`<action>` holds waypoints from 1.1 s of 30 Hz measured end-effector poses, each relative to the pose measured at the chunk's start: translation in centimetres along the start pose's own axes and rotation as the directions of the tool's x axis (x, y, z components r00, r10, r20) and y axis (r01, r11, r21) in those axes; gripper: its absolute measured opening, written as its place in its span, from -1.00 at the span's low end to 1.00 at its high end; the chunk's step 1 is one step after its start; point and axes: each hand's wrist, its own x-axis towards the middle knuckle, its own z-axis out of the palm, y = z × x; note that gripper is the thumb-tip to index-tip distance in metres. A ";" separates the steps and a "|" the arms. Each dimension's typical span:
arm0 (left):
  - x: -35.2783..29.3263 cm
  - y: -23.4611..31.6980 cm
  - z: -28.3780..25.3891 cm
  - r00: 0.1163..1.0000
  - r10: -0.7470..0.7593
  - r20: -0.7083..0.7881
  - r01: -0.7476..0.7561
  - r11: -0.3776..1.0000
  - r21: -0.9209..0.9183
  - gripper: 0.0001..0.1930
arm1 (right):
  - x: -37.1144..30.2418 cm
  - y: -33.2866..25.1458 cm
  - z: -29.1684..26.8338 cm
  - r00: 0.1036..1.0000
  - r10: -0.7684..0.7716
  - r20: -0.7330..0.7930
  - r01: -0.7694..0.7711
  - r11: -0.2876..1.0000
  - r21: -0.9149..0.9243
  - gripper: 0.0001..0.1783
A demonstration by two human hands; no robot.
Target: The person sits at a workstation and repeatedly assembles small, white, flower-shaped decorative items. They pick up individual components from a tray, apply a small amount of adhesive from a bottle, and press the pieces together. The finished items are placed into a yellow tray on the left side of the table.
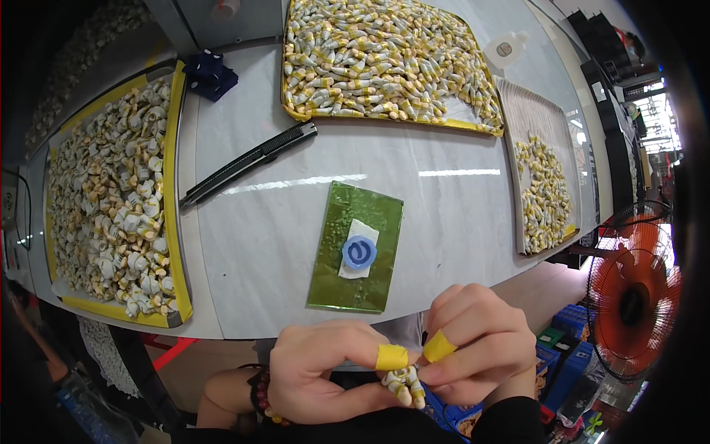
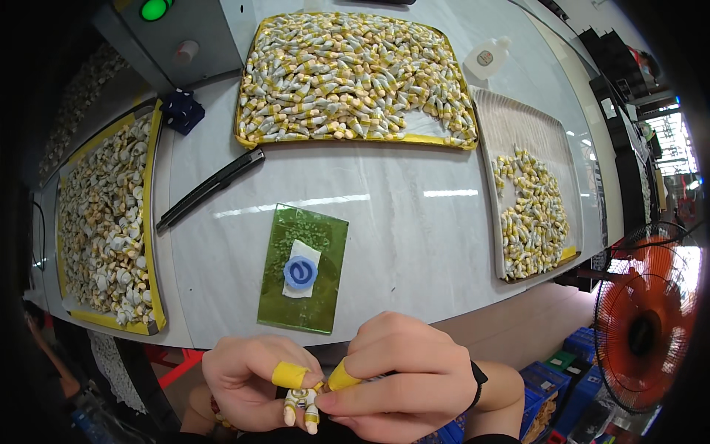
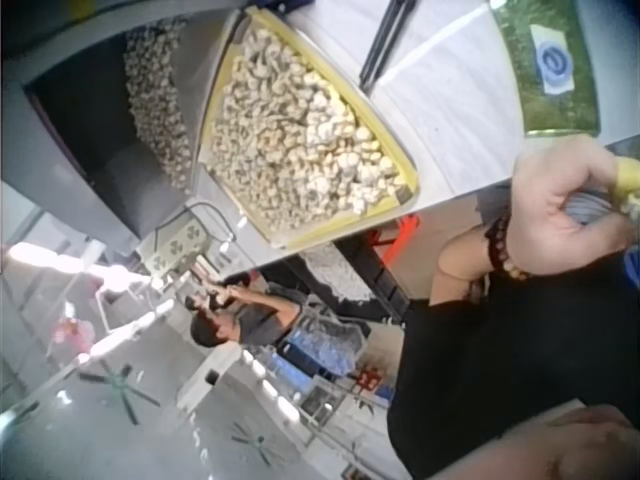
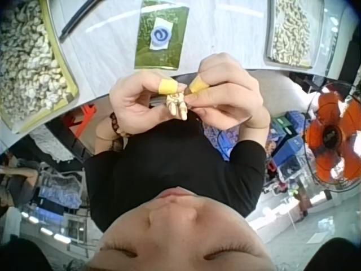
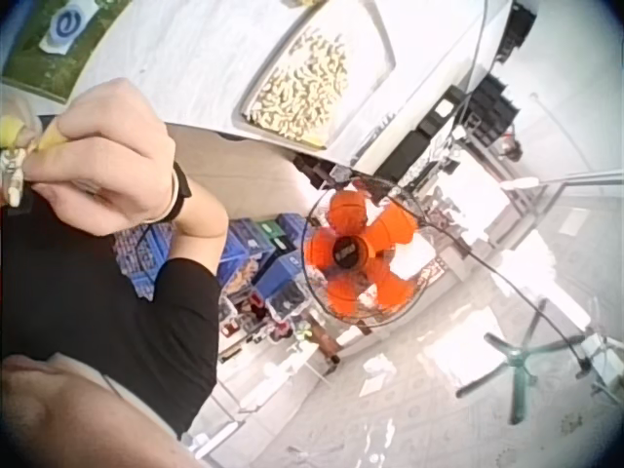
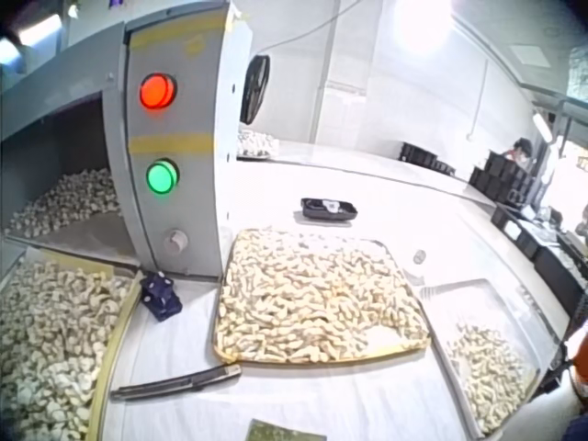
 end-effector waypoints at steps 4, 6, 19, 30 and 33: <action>-0.1 -0.5 0.0 0.997 0.077 -0.017 -0.077 0.997 0.021 -0.70 | 0.0 0.0 0.3 1.000 0.011 -0.025 -0.011 1.000 0.011 -0.85; -0.1 -0.6 0.0 0.997 0.068 -0.027 -0.068 0.997 -0.025 -0.71 | -0.2 0.3 0.1 0.999 -0.027 -0.025 0.026 0.999 -0.020 -0.85; -0.2 0.0 0.7 0.974 -0.170 -0.147 0.116 0.940 -0.322 -0.70 | -0.1 0.1 0.4 0.999 -0.046 0.000 0.046 0.986 -0.158 -0.85; -0.7 -0.2 0.6 0.982 -0.186 -0.025 0.129 0.766 -0.629 -0.83 | 0.0 -0.5 2.0 0.980 -0.187 -0.072 0.145 0.909 -0.391 -0.80; -0.7 -0.2 0.6 0.981 -0.191 -0.027 0.130 0.757 -0.640 -0.84 | 0.1 -0.2 2.0 0.971 -0.231 -0.060 0.188 0.896 -0.403 -0.78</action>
